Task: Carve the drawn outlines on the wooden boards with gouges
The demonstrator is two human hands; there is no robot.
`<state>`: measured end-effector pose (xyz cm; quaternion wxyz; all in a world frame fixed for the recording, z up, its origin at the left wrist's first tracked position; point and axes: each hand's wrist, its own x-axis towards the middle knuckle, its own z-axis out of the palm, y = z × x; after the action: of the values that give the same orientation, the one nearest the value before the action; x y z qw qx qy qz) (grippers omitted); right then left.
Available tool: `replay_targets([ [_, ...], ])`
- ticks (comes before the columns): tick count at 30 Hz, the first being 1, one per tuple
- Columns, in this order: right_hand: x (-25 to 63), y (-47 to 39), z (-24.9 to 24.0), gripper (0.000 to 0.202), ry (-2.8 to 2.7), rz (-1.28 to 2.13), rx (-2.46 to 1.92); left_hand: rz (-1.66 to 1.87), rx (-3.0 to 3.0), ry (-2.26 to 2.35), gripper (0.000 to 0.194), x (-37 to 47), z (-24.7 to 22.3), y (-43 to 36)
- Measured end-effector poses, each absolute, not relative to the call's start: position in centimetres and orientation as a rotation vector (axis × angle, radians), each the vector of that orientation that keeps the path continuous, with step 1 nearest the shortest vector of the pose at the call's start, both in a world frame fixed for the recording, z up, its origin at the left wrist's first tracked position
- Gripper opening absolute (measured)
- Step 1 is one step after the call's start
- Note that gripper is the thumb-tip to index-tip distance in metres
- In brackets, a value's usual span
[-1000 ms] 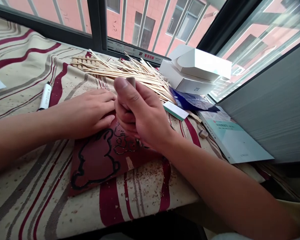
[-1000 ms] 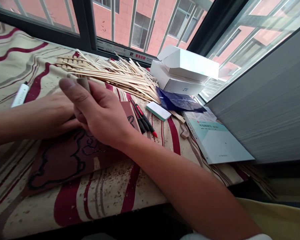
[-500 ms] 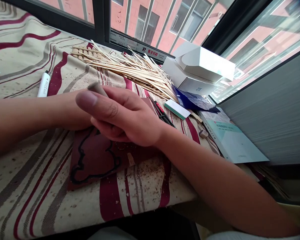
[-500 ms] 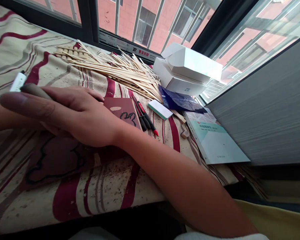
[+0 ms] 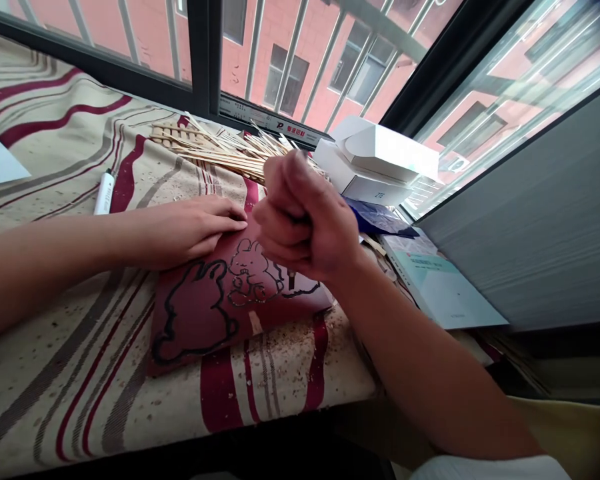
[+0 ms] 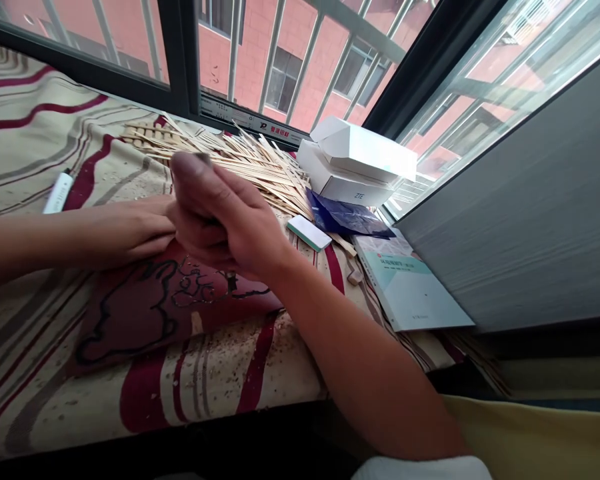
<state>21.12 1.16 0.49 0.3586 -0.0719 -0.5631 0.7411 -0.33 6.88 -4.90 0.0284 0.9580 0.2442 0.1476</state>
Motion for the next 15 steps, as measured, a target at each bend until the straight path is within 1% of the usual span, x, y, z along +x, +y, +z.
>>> replay_targets([
  [3,20.8,0.5,0.8,0.044,-1.449,1.799,-0.324,0.411,2.978,0.774,0.044,-0.2,-4.7,6.5],
  [9,19.0,0.0,-0.8,0.052,-1.525,1.574,-0.576,0.437,2.991,0.737,0.043,-0.2,-4.4,6.6],
  [15,18.4,0.6,-1.5,0.049,-1.477,1.482,-0.81,0.508,2.955,0.616,0.042,0.1,-4.2,6.4],
])
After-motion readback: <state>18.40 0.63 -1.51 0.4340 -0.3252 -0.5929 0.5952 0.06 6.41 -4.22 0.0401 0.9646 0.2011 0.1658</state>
